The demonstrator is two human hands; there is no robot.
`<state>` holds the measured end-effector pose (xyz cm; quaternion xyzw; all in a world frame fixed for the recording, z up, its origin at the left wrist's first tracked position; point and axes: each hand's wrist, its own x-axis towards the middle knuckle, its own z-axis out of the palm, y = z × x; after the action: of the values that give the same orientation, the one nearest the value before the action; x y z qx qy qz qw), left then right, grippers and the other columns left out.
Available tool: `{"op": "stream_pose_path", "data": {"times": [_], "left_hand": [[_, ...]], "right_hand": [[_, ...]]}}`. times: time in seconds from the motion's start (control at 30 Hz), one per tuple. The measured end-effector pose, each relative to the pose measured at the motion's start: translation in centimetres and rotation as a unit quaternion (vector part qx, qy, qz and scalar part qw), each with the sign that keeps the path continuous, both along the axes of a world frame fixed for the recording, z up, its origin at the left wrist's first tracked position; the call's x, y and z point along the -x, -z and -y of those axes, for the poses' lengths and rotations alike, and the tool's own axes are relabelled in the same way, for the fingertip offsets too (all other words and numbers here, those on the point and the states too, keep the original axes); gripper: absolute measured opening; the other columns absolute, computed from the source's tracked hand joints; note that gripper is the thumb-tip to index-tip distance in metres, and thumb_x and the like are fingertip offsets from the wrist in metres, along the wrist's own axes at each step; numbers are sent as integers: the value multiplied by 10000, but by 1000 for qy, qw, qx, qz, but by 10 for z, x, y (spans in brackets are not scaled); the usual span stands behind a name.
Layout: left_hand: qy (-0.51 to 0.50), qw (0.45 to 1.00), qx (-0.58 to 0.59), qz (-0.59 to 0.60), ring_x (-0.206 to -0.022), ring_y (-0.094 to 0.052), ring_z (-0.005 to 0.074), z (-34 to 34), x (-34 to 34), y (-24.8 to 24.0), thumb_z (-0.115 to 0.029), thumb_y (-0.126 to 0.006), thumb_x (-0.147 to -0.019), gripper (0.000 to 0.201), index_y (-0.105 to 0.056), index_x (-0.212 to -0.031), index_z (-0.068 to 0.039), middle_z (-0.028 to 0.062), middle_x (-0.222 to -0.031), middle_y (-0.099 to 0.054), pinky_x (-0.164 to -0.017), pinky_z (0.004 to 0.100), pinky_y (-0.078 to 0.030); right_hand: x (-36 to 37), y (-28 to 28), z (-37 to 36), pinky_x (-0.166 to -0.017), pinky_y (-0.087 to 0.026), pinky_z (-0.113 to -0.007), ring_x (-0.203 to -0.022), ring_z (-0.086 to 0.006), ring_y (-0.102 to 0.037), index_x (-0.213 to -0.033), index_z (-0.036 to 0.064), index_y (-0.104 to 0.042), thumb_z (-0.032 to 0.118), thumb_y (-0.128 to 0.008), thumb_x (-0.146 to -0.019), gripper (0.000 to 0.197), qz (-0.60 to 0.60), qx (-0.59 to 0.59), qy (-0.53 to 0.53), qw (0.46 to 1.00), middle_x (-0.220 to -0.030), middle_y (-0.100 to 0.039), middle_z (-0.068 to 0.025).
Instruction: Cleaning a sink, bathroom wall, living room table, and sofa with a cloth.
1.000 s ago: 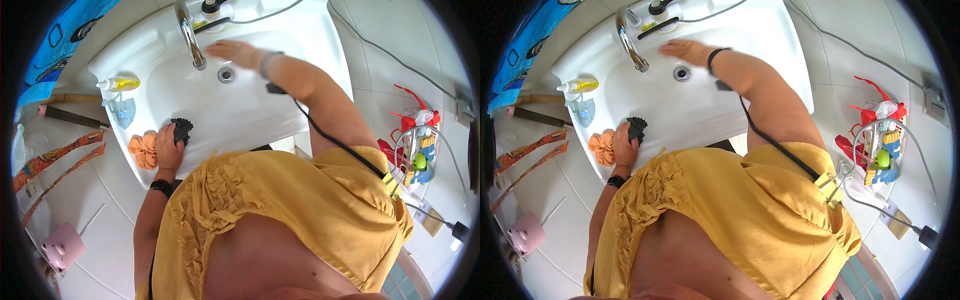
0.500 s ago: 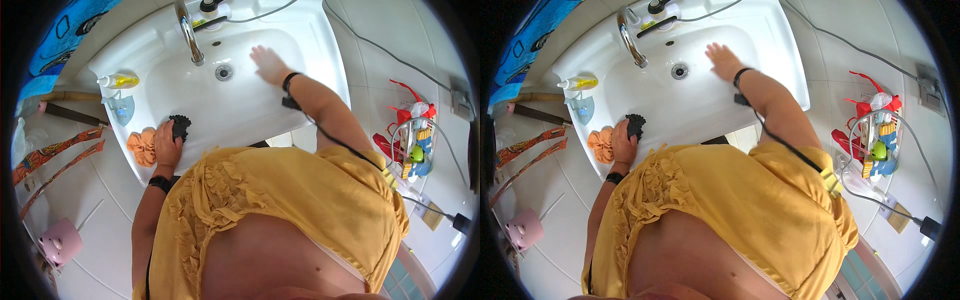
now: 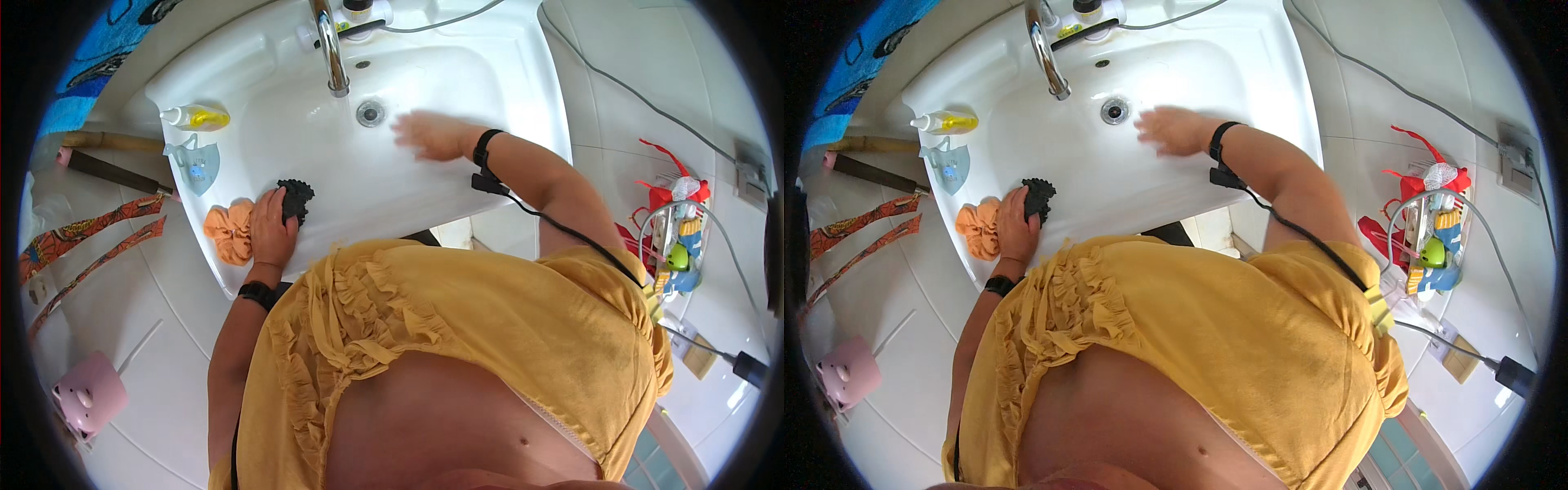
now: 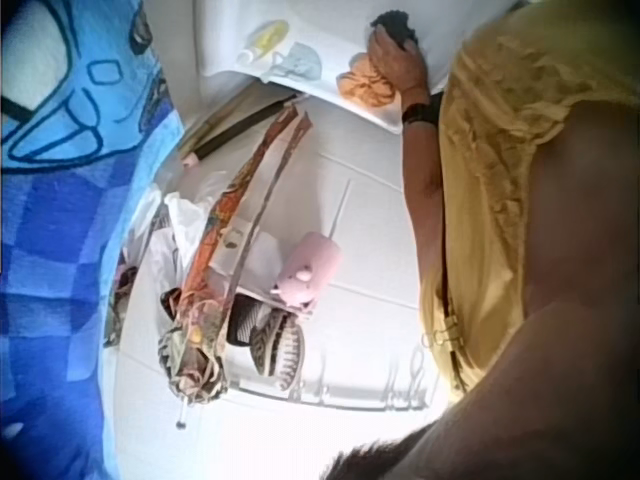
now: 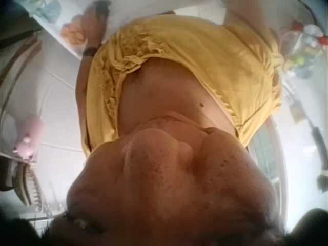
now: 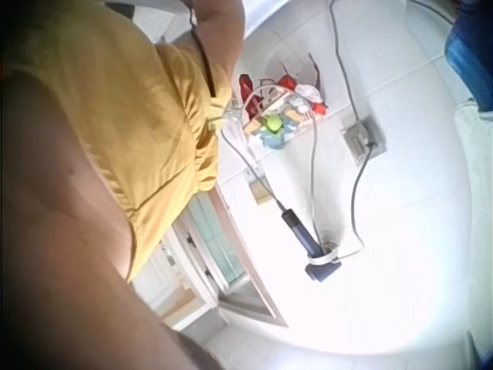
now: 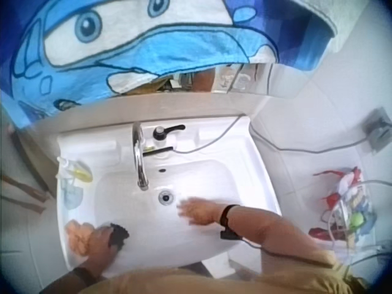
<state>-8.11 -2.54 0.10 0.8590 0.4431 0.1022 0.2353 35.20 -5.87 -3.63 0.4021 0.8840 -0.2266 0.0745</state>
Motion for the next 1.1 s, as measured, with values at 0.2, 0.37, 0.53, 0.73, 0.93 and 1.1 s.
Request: {"op": "stream_pose_path", "data": {"times": [0.2,0.37,0.53,0.73,0.93,1.1], "left_hand": [[12,1000,-13,-4,-1226,-472,371,0,-4,0,-95,-616,-789,551,-499,-1326,-56,187,-1290,-528,-1077,461,-340],[-1,1000,-16,-2,-1228,-470,375,3,0,3,-91,-615,-790,547,-501,-1323,-51,188,-1290,-528,-1072,463,-343],[20,999,-37,7,-1202,-478,384,-3,-9,-6,-45,-584,-786,504,-505,-1284,-18,195,-1277,-529,-1046,446,-369],[10,999,-34,0,-1208,-482,378,-2,-3,2,-73,-604,-783,526,-506,-1299,-41,185,-1284,-532,-1051,456,-366],[-2,1000,-13,-9,-1203,-487,377,1,0,1,-108,-626,-778,540,-509,-1303,-61,177,-1287,-532,-1052,462,-369],[-4,1000,-15,2,-1199,-490,373,0,-1,1,-108,-632,-774,542,-512,-1301,-66,179,-1286,-534,-1048,460,-372]], "right_hand": [[-23,40,-4,-1131,-259,-461,-1348,-301,-381,-1376,43,-456,241,-587,-896,536,138,-149,372,906,-1428,-444,-161],[46,33,-22,-1148,-256,-420,-1374,-270,-353,-1375,119,-491,317,-616,-894,534,-32,-13,124,992,-1478,-391,-116],[-10,39,-26,-1167,-230,-429,-1430,-272,-281,-1464,146,-388,322,-579,-936,589,232,-110,246,935,-1549,-310,-87],[3,31,-41,-1161,-252,-422,-1431,-295,-271,-1469,157,-381,325,-535,-950,567,112,-6,247,962,-1552,-301,-101],[111,27,3,-1123,-179,-629,-1445,-370,-201,-1496,193,-312,347,-518,-937,616,20,163,155,974,-1573,-204,-175],[26,-11,-18,-1068,-325,-595,-1380,-387,-300,-1408,113,-435,329,-530,-925,538,157,76,273,946,-1489,-326,-196]]}}
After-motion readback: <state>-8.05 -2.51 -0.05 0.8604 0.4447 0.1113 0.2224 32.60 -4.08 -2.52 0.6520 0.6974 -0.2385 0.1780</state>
